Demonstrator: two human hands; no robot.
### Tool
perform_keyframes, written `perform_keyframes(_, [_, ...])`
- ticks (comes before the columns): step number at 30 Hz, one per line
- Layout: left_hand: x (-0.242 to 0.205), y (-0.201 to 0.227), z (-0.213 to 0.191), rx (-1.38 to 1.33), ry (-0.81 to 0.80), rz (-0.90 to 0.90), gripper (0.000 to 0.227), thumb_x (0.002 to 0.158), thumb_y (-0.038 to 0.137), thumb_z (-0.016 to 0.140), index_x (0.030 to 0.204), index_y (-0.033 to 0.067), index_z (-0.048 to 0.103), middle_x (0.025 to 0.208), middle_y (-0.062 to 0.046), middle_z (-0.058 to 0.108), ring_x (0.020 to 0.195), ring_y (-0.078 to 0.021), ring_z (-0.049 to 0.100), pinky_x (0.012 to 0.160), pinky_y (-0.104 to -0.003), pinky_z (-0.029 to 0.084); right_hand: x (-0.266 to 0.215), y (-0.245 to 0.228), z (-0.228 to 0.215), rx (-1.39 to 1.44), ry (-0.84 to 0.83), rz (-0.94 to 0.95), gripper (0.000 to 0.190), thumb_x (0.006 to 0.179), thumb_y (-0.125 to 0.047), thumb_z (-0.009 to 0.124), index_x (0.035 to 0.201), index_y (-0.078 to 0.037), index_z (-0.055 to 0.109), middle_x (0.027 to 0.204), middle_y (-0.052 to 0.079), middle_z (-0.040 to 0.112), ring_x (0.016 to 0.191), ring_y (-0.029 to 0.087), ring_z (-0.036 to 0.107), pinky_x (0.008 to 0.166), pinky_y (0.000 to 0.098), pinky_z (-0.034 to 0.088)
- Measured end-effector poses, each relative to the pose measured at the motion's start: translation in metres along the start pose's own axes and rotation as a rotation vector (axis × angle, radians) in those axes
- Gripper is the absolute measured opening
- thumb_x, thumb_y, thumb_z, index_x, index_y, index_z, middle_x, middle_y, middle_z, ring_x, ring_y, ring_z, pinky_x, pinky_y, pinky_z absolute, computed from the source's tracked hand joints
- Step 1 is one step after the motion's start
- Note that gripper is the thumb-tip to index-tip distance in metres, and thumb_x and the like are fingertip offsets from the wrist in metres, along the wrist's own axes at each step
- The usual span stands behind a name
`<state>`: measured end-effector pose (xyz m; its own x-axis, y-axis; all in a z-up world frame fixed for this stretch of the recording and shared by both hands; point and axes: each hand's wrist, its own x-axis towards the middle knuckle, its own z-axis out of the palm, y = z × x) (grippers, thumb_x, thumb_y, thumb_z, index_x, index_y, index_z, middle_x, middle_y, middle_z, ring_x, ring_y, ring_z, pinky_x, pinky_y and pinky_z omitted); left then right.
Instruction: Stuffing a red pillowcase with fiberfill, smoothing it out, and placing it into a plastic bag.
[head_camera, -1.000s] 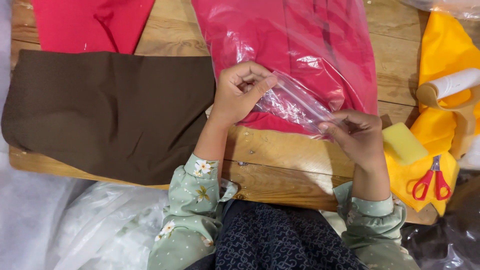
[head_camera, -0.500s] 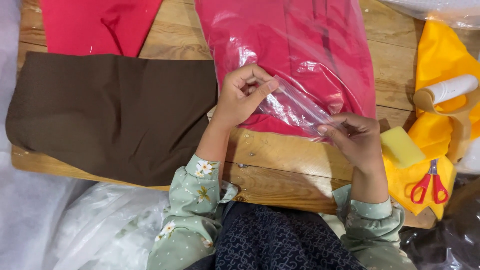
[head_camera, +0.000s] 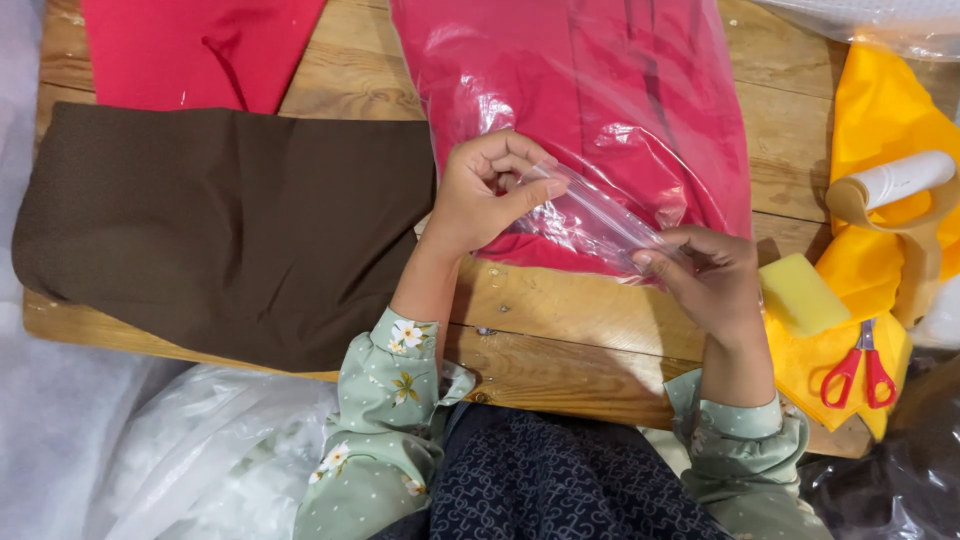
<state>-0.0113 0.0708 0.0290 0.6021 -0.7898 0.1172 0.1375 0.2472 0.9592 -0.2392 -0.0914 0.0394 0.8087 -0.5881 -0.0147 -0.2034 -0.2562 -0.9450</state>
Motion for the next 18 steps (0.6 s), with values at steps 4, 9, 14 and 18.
perform_keyframes(4, [0.001,-0.004,0.001,-0.012,0.007,0.013,0.025,0.085,0.010,0.087,0.105,0.0048,0.073,0.088,-0.009,0.079,0.075,-0.0007,0.066,0.062,-0.009,0.051,0.000,-0.001,0.000,0.012,0.002,-0.004,0.013,0.085,0.000,0.086,0.096,-0.003,0.079,0.068,0.011,0.070,0.069,0.011,0.064,0.063,0.0236,0.053])
perform_keyframes(9, [0.001,-0.009,0.001,-0.004,0.011,0.034,0.024,0.087,0.008,0.084,0.107,0.0041,0.072,0.085,-0.008,0.077,0.073,-0.0019,0.067,0.062,-0.011,0.054,0.001,-0.005,0.000,0.012,-0.005,-0.012,0.012,0.085,0.001,0.085,0.095,-0.002,0.078,0.066,0.012,0.070,0.065,0.013,0.066,0.062,0.0238,0.054])
perform_keyframes(14, [-0.001,0.002,0.006,-0.020,-0.004,0.041,0.034,0.086,0.007,0.086,0.116,0.0049,0.069,0.088,-0.008,0.076,0.078,-0.0059,0.068,0.069,-0.017,0.059,0.001,-0.007,0.000,0.025,0.002,-0.007,0.013,0.085,0.003,0.085,0.095,0.000,0.078,0.066,0.012,0.070,0.066,0.014,0.067,0.063,0.0246,0.055])
perform_keyframes(18, [-0.005,0.023,0.007,0.058,-0.111,0.013,0.050,0.090,0.021,0.082,0.134,0.0112,0.060,0.105,-0.007,0.078,0.096,-0.0092,0.071,0.079,-0.022,0.061,0.000,-0.009,-0.002,0.015,-0.001,-0.004,0.012,0.085,0.002,0.085,0.094,0.000,0.077,0.066,0.012,0.070,0.066,0.015,0.067,0.063,0.0246,0.054])
